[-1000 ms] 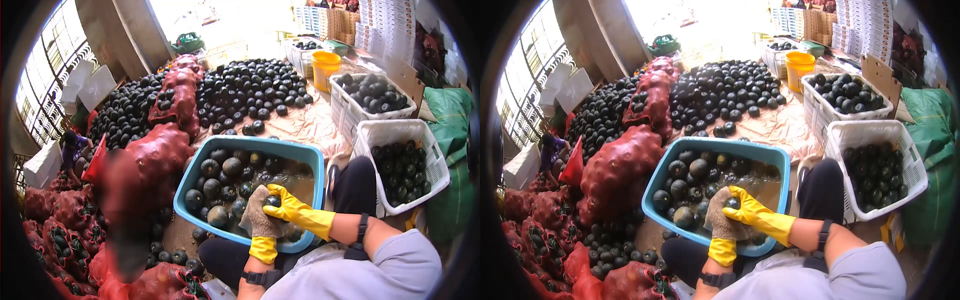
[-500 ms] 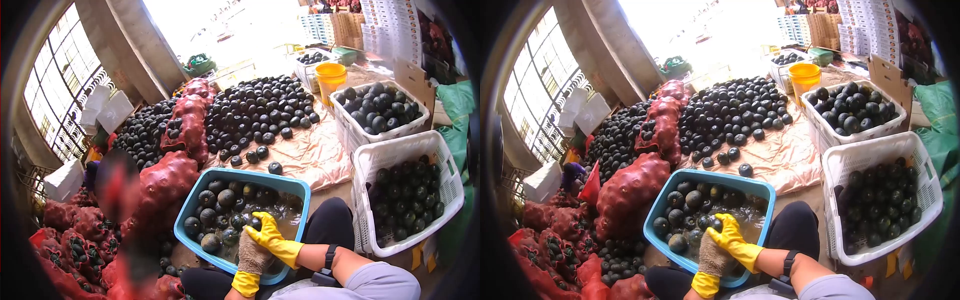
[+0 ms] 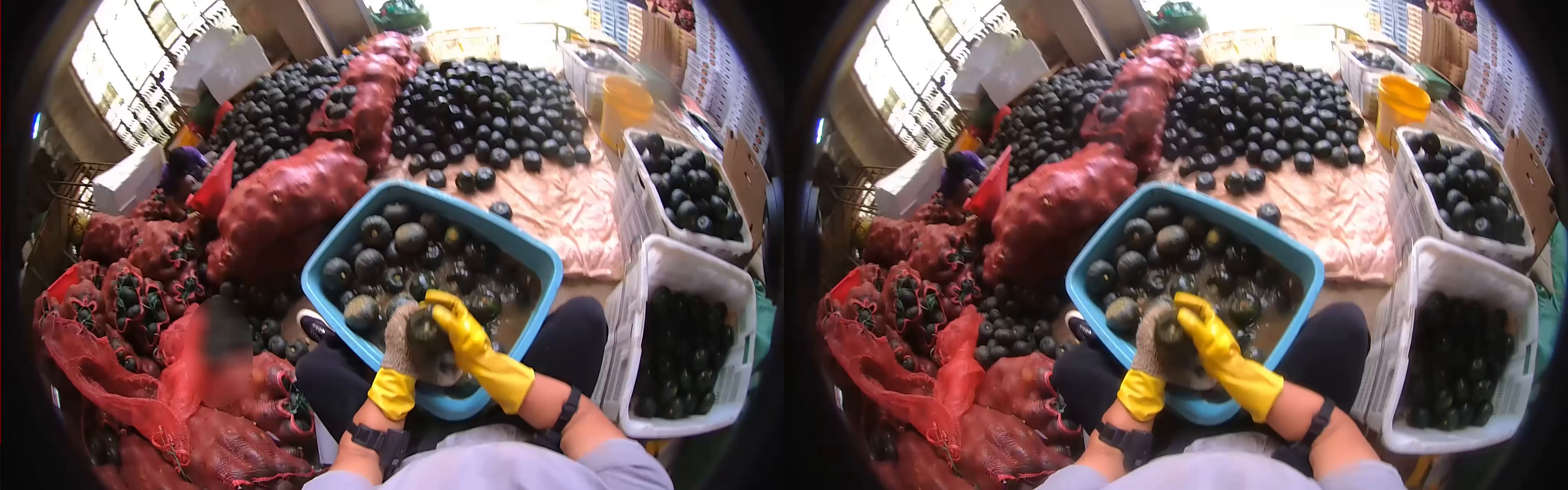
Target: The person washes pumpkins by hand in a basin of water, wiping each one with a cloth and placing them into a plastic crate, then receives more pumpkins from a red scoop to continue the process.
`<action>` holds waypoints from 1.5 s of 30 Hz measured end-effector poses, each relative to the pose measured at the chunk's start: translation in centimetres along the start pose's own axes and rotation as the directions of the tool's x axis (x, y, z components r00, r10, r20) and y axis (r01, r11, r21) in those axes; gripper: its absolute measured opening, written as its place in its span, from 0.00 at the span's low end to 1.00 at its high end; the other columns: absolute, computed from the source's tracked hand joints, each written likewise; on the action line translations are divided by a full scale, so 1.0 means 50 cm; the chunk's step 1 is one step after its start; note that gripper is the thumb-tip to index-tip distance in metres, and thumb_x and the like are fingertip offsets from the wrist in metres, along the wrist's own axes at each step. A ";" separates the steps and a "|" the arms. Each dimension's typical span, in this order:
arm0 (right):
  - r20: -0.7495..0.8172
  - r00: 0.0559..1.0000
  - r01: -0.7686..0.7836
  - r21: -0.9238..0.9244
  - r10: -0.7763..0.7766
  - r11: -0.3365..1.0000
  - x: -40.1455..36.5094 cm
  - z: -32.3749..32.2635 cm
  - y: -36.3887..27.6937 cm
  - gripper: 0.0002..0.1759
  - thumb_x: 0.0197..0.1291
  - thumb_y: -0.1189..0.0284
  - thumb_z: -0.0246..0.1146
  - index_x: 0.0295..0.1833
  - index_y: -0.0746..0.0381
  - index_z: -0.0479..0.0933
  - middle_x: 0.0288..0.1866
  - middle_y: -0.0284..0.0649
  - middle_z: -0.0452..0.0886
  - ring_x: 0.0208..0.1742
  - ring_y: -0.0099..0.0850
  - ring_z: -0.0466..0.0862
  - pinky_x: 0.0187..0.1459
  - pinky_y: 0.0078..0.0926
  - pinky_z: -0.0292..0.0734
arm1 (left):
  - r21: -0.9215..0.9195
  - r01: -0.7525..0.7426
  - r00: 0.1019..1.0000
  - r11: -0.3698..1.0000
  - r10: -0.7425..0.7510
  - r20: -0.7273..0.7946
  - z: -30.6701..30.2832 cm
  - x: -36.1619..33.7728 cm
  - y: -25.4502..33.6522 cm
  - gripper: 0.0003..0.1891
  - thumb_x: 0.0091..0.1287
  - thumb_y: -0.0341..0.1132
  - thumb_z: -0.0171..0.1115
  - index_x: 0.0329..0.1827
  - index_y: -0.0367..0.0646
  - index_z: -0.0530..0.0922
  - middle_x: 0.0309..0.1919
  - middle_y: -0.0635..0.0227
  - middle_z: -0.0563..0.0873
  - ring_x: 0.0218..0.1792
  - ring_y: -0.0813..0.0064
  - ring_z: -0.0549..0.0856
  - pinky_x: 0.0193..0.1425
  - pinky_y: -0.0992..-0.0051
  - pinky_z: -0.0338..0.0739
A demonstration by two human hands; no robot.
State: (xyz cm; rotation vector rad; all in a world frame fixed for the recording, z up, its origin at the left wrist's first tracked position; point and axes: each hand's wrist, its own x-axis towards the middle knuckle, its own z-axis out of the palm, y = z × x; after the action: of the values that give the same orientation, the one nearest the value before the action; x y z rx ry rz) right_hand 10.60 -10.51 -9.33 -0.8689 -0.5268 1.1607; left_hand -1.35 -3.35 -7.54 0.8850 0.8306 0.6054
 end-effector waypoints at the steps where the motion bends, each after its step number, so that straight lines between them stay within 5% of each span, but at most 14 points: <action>1: -0.074 0.974 0.216 0.008 -0.214 0.976 0.024 -0.011 0.049 0.29 0.81 0.57 0.67 0.79 0.60 0.75 0.67 0.44 0.86 0.71 0.36 0.83 0.73 0.36 0.77 | 0.415 -0.331 0.943 0.847 0.318 0.103 0.001 0.005 -0.006 0.24 0.67 0.53 0.72 0.58 0.46 0.85 0.51 0.63 0.93 0.55 0.59 0.91 0.61 0.57 0.86; 3: -0.029 0.950 0.260 -0.474 -0.310 0.841 0.040 -0.033 0.018 0.33 0.79 0.58 0.69 0.80 0.62 0.73 0.71 0.48 0.84 0.72 0.42 0.83 0.74 0.39 0.77 | 0.747 -0.546 0.731 0.380 0.651 0.203 0.001 0.025 -0.023 0.30 0.61 0.51 0.77 0.61 0.43 0.83 0.52 0.58 0.92 0.57 0.54 0.91 0.64 0.58 0.85; 7: 0.292 0.955 0.240 -0.869 0.058 0.433 0.011 -0.045 -0.085 0.40 0.69 0.70 0.73 0.85 0.58 0.67 0.77 0.47 0.80 0.75 0.41 0.80 0.78 0.39 0.73 | 0.698 -0.644 0.681 0.313 0.650 0.336 -0.037 0.021 0.007 0.39 0.43 0.48 0.88 0.59 0.41 0.82 0.51 0.55 0.91 0.53 0.54 0.91 0.62 0.61 0.85; 11: 0.148 0.872 -0.469 -0.017 0.466 0.883 -0.012 -0.042 -0.029 0.41 0.69 0.61 0.77 0.83 0.54 0.68 0.76 0.42 0.78 0.77 0.36 0.77 0.73 0.43 0.79 | 0.588 -0.520 0.830 0.620 0.528 0.177 -0.054 -0.010 -0.003 0.37 0.46 0.40 0.90 0.59 0.41 0.82 0.53 0.58 0.91 0.53 0.62 0.91 0.62 0.63 0.85; 14: -0.230 0.934 -0.295 -0.070 0.272 0.953 -0.018 0.024 0.041 0.44 0.72 0.56 0.76 0.86 0.53 0.64 0.76 0.44 0.78 0.77 0.39 0.77 0.71 0.45 0.81 | 0.558 -0.478 0.805 0.679 0.593 -0.033 -0.049 0.009 -0.067 0.35 0.50 0.36 0.88 0.62 0.41 0.81 0.55 0.56 0.91 0.56 0.59 0.91 0.65 0.63 0.84; 15: -0.121 0.992 -0.091 -0.586 0.024 0.805 -0.002 -0.030 0.060 0.46 0.66 0.63 0.80 0.85 0.54 0.66 0.77 0.47 0.77 0.78 0.43 0.77 0.76 0.44 0.76 | 0.589 -0.501 0.770 0.634 0.637 -0.031 -0.049 0.004 -0.066 0.35 0.50 0.35 0.88 0.63 0.41 0.81 0.56 0.56 0.90 0.57 0.58 0.91 0.66 0.63 0.84; 19: 0.353 0.932 0.341 -0.781 -0.079 0.523 -0.026 0.005 -0.025 0.51 0.53 0.73 0.85 0.82 0.58 0.69 0.77 0.49 0.77 0.80 0.46 0.76 0.83 0.43 0.66 | 0.658 -0.655 0.684 0.371 0.662 0.307 -0.080 -0.020 0.027 0.44 0.32 0.49 0.94 0.55 0.46 0.83 0.46 0.58 0.92 0.47 0.51 0.93 0.57 0.59 0.88; 24: -0.105 0.930 -0.347 0.065 0.353 0.935 -0.031 0.008 0.047 0.45 0.67 0.58 0.78 0.84 0.58 0.67 0.78 0.45 0.76 0.77 0.41 0.78 0.77 0.43 0.74 | 0.786 -0.575 0.662 0.227 0.694 0.283 -0.071 -0.039 -0.007 0.45 0.39 0.46 0.91 0.63 0.43 0.80 0.51 0.55 0.92 0.52 0.52 0.93 0.61 0.61 0.87; 28: 0.083 0.994 0.110 -0.672 -0.074 0.732 -0.018 -0.039 0.051 0.51 0.59 0.65 0.83 0.85 0.59 0.67 0.79 0.48 0.76 0.77 0.43 0.78 0.76 0.42 0.75 | 0.802 -0.595 0.557 0.056 0.748 0.361 -0.075 -0.049 -0.013 0.45 0.45 0.44 0.90 0.68 0.41 0.78 0.55 0.53 0.91 0.56 0.53 0.92 0.64 0.62 0.86; 31: 0.408 0.903 0.426 -0.816 -0.131 0.392 -0.048 -0.008 -0.006 0.48 0.60 0.68 0.82 0.84 0.59 0.68 0.76 0.45 0.78 0.74 0.37 0.79 0.77 0.40 0.73 | 0.524 -0.753 0.635 0.397 0.649 0.420 -0.117 -0.021 -0.004 0.45 0.41 0.42 0.91 0.64 0.42 0.77 0.54 0.57 0.89 0.55 0.56 0.90 0.65 0.61 0.84; 35: -0.004 1.000 -0.007 -0.295 0.006 0.956 0.001 -0.046 0.079 0.41 0.70 0.62 0.76 0.83 0.60 0.68 0.73 0.45 0.79 0.73 0.35 0.79 0.76 0.41 0.73 | 0.500 -0.603 0.791 0.622 0.547 0.274 -0.069 -0.040 -0.006 0.44 0.44 0.36 0.92 0.67 0.44 0.77 0.60 0.62 0.89 0.61 0.62 0.89 0.70 0.64 0.81; 38: -0.024 0.830 0.191 -0.926 -0.558 0.324 0.027 -0.048 0.093 0.41 0.72 0.62 0.74 0.84 0.62 0.67 0.81 0.58 0.71 0.79 0.56 0.73 0.82 0.48 0.66 | 0.318 -0.436 0.890 0.842 0.455 0.017 -0.034 -0.040 -0.023 0.41 0.52 0.36 0.87 0.71 0.46 0.77 0.63 0.60 0.88 0.64 0.56 0.87 0.72 0.60 0.79; 41: 0.241 0.876 0.286 -0.957 -0.418 0.050 -0.018 -0.012 0.078 0.42 0.67 0.62 0.78 0.83 0.59 0.71 0.80 0.57 0.72 0.81 0.57 0.72 0.83 0.47 0.64 | 0.192 -0.341 0.914 0.920 0.373 -0.163 -0.020 -0.039 -0.042 0.38 0.59 0.37 0.82 0.75 0.48 0.78 0.65 0.57 0.87 0.66 0.49 0.86 0.74 0.55 0.76; 45: -0.216 0.976 -0.075 -0.413 -0.018 0.908 -0.052 -0.033 0.120 0.33 0.74 0.57 0.74 0.78 0.56 0.76 0.78 0.46 0.79 0.76 0.42 0.80 0.78 0.40 0.73 | 0.760 -0.608 0.668 0.229 0.665 0.334 -0.074 -0.043 -0.039 0.39 0.55 0.42 0.82 0.73 0.47 0.80 0.65 0.56 0.88 0.66 0.47 0.86 0.71 0.51 0.75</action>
State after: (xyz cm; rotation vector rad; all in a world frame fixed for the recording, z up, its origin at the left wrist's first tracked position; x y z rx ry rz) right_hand 7.57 -12.62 -14.99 -1.3630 -0.5958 0.9761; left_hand -5.37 -4.37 -9.78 2.2222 0.7720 0.9796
